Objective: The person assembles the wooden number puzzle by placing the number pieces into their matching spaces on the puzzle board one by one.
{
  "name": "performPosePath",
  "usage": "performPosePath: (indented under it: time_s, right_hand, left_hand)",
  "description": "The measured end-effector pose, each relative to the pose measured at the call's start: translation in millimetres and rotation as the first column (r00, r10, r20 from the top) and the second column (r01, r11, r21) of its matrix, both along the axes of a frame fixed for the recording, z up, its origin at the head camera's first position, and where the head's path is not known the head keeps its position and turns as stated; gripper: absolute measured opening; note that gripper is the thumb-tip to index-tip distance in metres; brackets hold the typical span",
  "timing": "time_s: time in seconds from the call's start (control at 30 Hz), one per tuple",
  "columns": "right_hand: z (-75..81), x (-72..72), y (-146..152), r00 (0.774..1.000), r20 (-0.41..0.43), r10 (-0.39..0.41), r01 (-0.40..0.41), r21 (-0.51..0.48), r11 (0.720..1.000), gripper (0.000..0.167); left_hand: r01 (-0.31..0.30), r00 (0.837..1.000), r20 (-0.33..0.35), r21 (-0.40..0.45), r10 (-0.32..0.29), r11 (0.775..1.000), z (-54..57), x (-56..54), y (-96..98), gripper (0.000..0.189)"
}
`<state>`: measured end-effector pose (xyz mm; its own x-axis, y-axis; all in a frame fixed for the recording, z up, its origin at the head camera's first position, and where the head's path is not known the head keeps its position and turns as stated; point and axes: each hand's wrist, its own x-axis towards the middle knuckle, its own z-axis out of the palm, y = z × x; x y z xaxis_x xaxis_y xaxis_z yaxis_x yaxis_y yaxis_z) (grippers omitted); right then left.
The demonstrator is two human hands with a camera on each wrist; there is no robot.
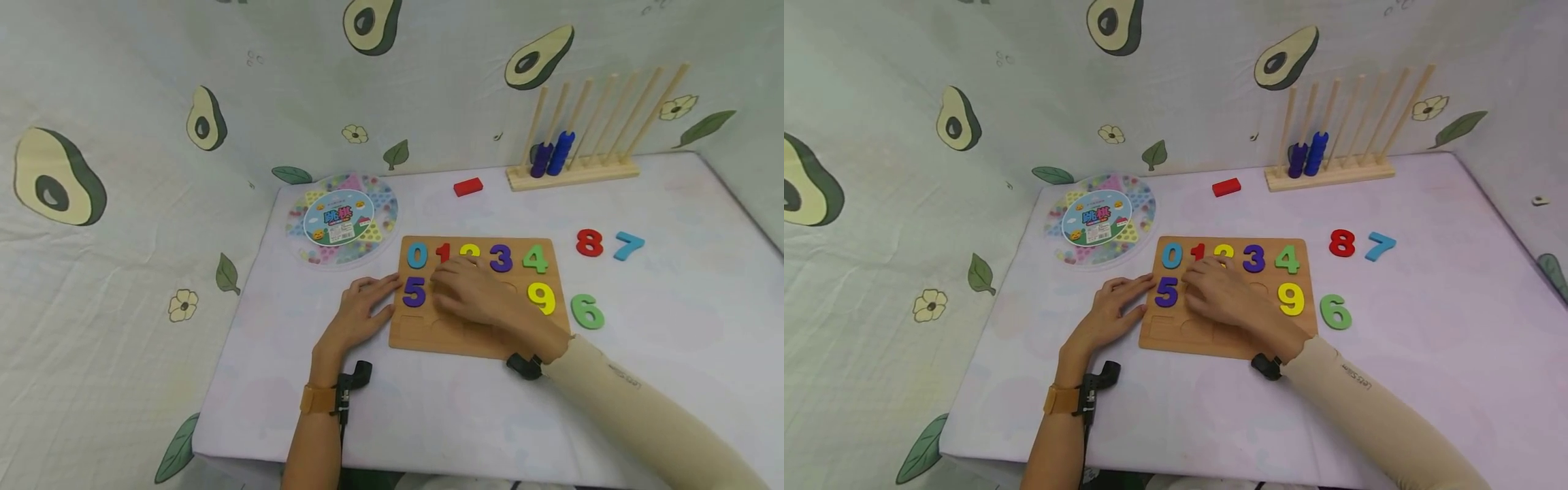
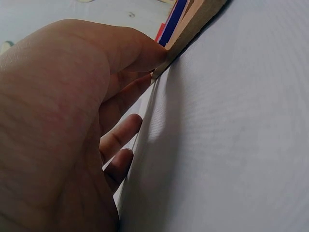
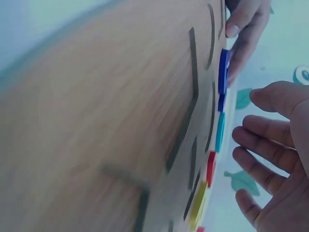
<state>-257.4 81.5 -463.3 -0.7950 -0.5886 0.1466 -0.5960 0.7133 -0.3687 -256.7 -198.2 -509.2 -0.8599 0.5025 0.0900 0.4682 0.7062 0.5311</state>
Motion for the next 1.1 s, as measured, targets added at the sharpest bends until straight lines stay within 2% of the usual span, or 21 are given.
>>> performPosePath:
  time_s: [0.13, 0.3, 0.43, 0.7, 1.1]
  right_hand:
    - [3.8, 8.4, 14.0, 1.000, 0.003, -0.007, 0.007, -0.009, 1.000, 0.037]
    - [6.7, 16.9, 27.4, 0.999, -0.047, 0.007, -0.008, -0.025, 1.000, 0.036]
    - [8.3, 23.4, 40.2, 0.999, -0.023, -0.027, 0.026, -0.027, 0.999, 0.035]
    - [3.8, 35.9, 67.0, 0.995, 0.020, -0.102, 0.102, -0.006, 0.995, 0.034]
    - [-4.3, 51.3, 99.7, 0.994, -0.028, -0.105, 0.103, -0.055, 0.993, 0.036]
  left_hand:
    - [-0.009, 1.000, 0.003, 0.001, 0.009, 1.000, 0.0, 0.2, 0.8, 0.050]
    - [-0.007, 1.000, -0.012, 0.019, 0.007, 1.000, -1.8, 1.6, -1.3, 0.050]
    - [-0.003, 1.000, -0.012, 0.018, 0.003, 1.000, -2.7, 1.8, -1.3, 0.050]
    - [-0.001, 1.000, -0.014, 0.015, 0.001, 1.000, -1.5, 1.4, 1.8, 0.050]
    - [-0.006, 1.000, -0.009, 0.013, 0.006, 1.000, 0.5, 3.0, 1.1, 0.050]
